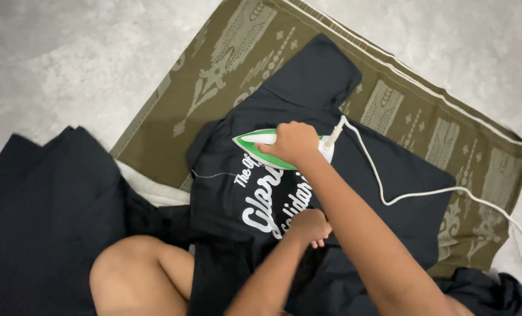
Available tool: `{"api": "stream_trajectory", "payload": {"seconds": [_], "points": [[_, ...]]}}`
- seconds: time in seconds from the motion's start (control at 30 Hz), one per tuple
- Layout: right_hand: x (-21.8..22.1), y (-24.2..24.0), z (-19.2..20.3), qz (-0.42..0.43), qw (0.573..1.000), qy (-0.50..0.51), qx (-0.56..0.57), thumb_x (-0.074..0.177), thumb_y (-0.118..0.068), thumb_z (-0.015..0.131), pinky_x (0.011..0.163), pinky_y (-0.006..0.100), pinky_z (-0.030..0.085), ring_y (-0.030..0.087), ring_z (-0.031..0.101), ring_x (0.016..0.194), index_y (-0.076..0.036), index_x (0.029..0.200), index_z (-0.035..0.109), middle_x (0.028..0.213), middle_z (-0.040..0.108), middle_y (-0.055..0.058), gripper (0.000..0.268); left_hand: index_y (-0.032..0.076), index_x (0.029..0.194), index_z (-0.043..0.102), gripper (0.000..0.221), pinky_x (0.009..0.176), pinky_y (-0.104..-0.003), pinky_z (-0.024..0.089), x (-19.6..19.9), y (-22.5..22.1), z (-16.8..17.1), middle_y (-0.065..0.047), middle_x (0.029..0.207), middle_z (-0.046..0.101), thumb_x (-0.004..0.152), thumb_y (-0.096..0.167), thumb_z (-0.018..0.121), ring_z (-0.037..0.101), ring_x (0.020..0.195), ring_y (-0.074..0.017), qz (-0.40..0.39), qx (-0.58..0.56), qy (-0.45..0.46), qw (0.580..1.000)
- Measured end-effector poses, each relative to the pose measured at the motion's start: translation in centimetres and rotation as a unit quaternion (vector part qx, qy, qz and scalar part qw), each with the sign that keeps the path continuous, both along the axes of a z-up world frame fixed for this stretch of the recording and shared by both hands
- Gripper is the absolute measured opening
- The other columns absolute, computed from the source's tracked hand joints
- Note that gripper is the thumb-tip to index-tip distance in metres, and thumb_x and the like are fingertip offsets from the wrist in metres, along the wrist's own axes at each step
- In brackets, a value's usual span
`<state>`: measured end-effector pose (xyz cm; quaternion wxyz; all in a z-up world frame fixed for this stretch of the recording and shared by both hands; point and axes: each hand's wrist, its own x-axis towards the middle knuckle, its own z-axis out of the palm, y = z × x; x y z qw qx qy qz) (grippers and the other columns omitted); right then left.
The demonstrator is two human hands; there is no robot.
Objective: Ironing black t-shirts on a mat on the floor to remove wrinkles.
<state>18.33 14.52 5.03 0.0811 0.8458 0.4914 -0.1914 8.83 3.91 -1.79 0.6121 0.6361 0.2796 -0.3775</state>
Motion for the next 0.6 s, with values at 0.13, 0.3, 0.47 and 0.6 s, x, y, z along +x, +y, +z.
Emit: {"api": "stream_trajectory", "payload": {"seconds": [0.13,0.3,0.47,0.6], "points": [[0.4,-1.0,0.3,0.023,1.000,-0.009,-0.018,0.066,-0.074,0.046,0.072,0.042,0.052,0.035,0.066,0.085,-0.009,0.093,0.069,0.087,0.068,0.015,0.075,0.018,0.074,0.068,0.033,0.068,-0.045,0.050,-4.5,5.1,1.1,-0.005,0.071,0.065,0.078,0.043,0.048,0.066,0.076,-0.0280,0.019,0.251,-0.189,0.949],[-0.1,-1.7,0.2,0.041,0.998,-0.036,-0.012,0.066,-0.074,0.048,0.069,0.037,0.053,0.031,0.067,0.081,-0.013,0.094,0.071,0.084,0.069,0.012,0.071,0.016,0.126,0.050,0.049,0.088,-0.047,0.039,-11.6,10.9,6.1,-0.013,0.137,0.038,0.081,0.033,0.057,0.042,0.119,-0.0310,-0.052,0.504,-0.127,0.853],[-1.3,-1.1,-0.7,-0.013,0.999,-0.042,-0.022,0.066,-0.078,0.046,0.069,0.038,0.053,0.032,0.067,0.080,-0.010,0.095,0.070,0.084,0.068,0.014,0.077,0.020,0.144,0.022,0.059,0.093,-0.054,0.034,-12.7,11.0,4.9,-0.015,0.148,0.021,0.090,0.041,0.038,0.029,0.129,-0.0395,-0.109,0.401,0.039,0.909],[-2.2,0.8,-1.5,-0.050,0.997,-0.038,-0.034,0.064,-0.082,0.043,0.069,0.042,0.052,0.035,0.066,0.083,-0.007,0.093,0.069,0.084,0.067,0.016,0.085,0.015,0.144,0.022,0.060,0.092,-0.058,0.033,-11.6,11.2,4.8,-0.019,0.148,0.020,0.090,0.036,0.039,0.029,0.128,-0.0444,-0.129,0.383,0.060,0.913]]}}
